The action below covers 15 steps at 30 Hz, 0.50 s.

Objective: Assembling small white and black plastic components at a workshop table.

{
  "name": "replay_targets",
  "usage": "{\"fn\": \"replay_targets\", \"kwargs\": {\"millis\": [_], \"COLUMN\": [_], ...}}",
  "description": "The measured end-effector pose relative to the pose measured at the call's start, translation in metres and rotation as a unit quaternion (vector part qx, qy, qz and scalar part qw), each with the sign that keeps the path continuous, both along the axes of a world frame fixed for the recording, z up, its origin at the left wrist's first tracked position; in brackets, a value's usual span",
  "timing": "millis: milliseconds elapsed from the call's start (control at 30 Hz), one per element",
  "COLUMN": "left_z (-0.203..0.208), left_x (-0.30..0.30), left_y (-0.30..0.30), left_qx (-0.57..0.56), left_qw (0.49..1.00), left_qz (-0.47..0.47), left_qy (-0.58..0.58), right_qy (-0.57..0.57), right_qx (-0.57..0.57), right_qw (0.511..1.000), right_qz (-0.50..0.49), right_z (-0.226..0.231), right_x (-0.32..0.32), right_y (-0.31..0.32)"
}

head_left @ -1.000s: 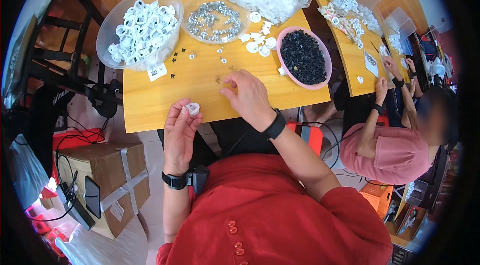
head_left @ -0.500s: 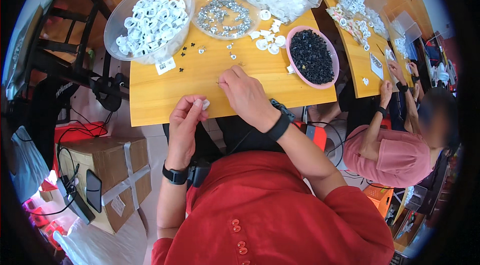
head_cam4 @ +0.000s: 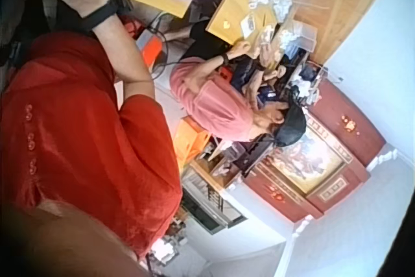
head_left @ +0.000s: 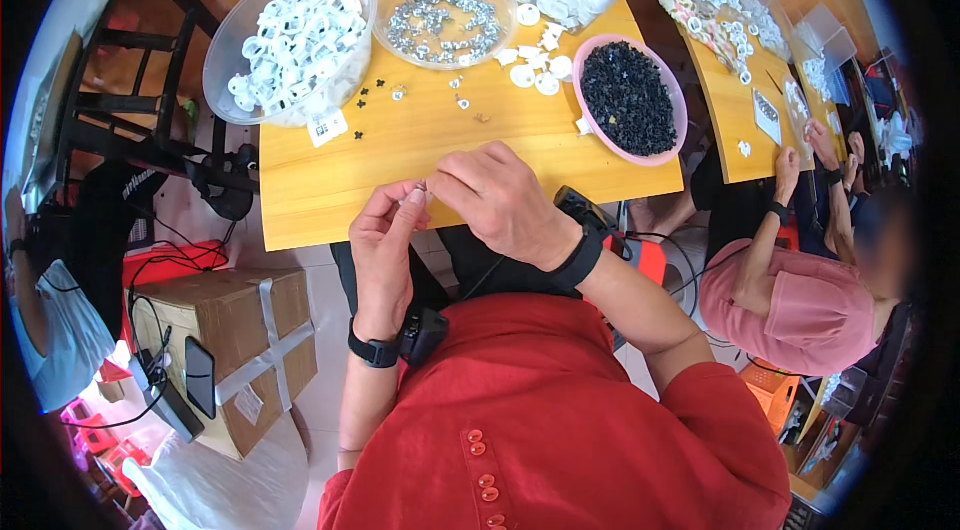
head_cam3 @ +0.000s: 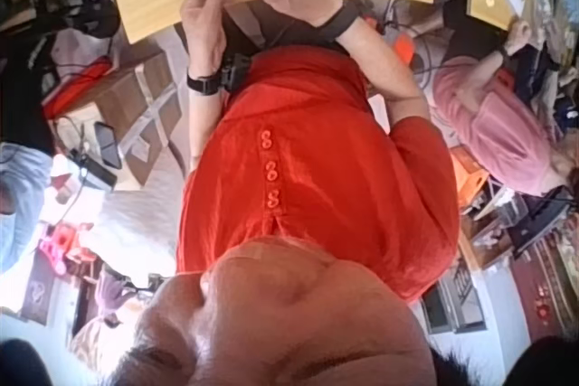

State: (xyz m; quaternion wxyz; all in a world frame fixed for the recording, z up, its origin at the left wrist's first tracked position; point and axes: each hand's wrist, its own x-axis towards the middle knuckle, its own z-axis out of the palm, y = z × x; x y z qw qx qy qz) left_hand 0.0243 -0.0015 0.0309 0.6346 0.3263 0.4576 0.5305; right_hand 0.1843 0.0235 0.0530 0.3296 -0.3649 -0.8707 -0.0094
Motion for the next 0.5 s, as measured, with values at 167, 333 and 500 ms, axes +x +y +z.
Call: {"fn": "replay_targets", "kwargs": {"millis": [167, 333, 500], "left_z": [-0.006, -0.003, -0.005], "left_x": [-0.005, -0.012, -0.018], "left_y": [-0.002, -0.002, -0.004], "left_qx": [0.001, -0.015, 0.013], "left_qw": [1.0, 0.997, 0.994], "left_qz": [-0.006, -0.033, -0.074], "left_qy": [-0.02, -0.063, -0.078], "right_qy": [0.029, 0.244, 0.243], "right_qx": [-0.008, -0.238, -0.252], "right_qw": [1.0, 0.94, 0.936], "right_qz": [0.001, -0.007, 0.04], "right_z": [0.0, 0.005, 0.013], "right_x": [-0.002, -0.005, -0.007], "right_y": [0.0, -0.003, 0.002]}}
